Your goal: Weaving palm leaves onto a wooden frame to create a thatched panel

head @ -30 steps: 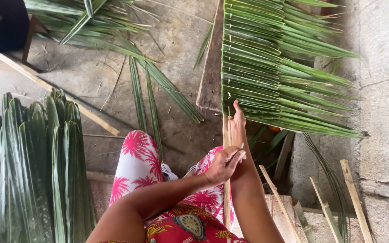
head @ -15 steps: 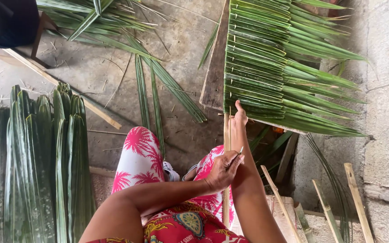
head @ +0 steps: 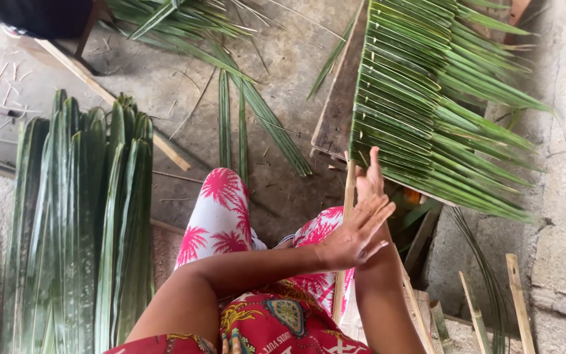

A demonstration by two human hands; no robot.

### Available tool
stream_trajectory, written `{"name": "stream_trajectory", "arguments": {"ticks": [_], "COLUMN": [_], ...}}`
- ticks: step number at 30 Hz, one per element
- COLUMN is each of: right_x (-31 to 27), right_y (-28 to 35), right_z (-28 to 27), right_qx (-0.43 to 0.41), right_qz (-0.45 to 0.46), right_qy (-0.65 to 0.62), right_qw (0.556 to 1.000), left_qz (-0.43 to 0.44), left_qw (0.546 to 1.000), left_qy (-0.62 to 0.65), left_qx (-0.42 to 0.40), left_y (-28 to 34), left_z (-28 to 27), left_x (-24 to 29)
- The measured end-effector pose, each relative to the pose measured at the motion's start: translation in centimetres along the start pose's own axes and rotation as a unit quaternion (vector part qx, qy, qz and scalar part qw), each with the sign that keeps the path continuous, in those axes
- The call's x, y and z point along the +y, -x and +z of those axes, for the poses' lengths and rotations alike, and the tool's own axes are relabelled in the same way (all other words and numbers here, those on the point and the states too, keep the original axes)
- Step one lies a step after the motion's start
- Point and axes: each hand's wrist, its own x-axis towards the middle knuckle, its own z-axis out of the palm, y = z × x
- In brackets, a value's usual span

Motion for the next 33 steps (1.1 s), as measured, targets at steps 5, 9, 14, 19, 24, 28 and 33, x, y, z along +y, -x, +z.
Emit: {"name": "stream_trajectory", "arguments": {"ticks": [5,9,14,19,24,28,33], "right_x": [-1.7,12.5,14.0,14.5,15.3,15.3,16.0], "right_y": [6.1,-12.3,-8.7,-5.7,-5.1,-5.3,-6.6], "right_z": [1.1,-1.7,-2.0,-1.8,-2.4,-2.4,-2.3], "right_qx": [-0.123,-0.113,-0.087,-0.071,-0.1,-0.102,-0.105], "right_qz": [0.136,0.14,0.143,0.123,0.082,0.073,0.067], "right_qy": [-0.462,-0.524,-0.519,-0.519,-0.518,-0.527,-0.528], "right_qw": [0.867,0.832,0.838,0.843,0.846,0.84,0.84], "left_qz": [-0.07,-0.093,-0.063,-0.158,-0.287,-0.397,-0.476], "left_qw": [0.995,0.988,0.951,0.913,0.8,0.691,0.66], "left_qy": [-0.058,-0.123,-0.297,-0.347,-0.435,-0.506,-0.49], "left_qx": [-0.028,-0.02,0.061,0.142,0.299,0.33,0.314], "left_y": [2.5,8.1,16.5,23.9,30.9,35.0,36.5], "left_z": [-4.4,-7.1,-12.8,-22.9,-30.6,-33.1,-33.9], "left_x": [1.0,-3.0,-9.8,-11.4,-10.2,-9.5,-9.8]}}
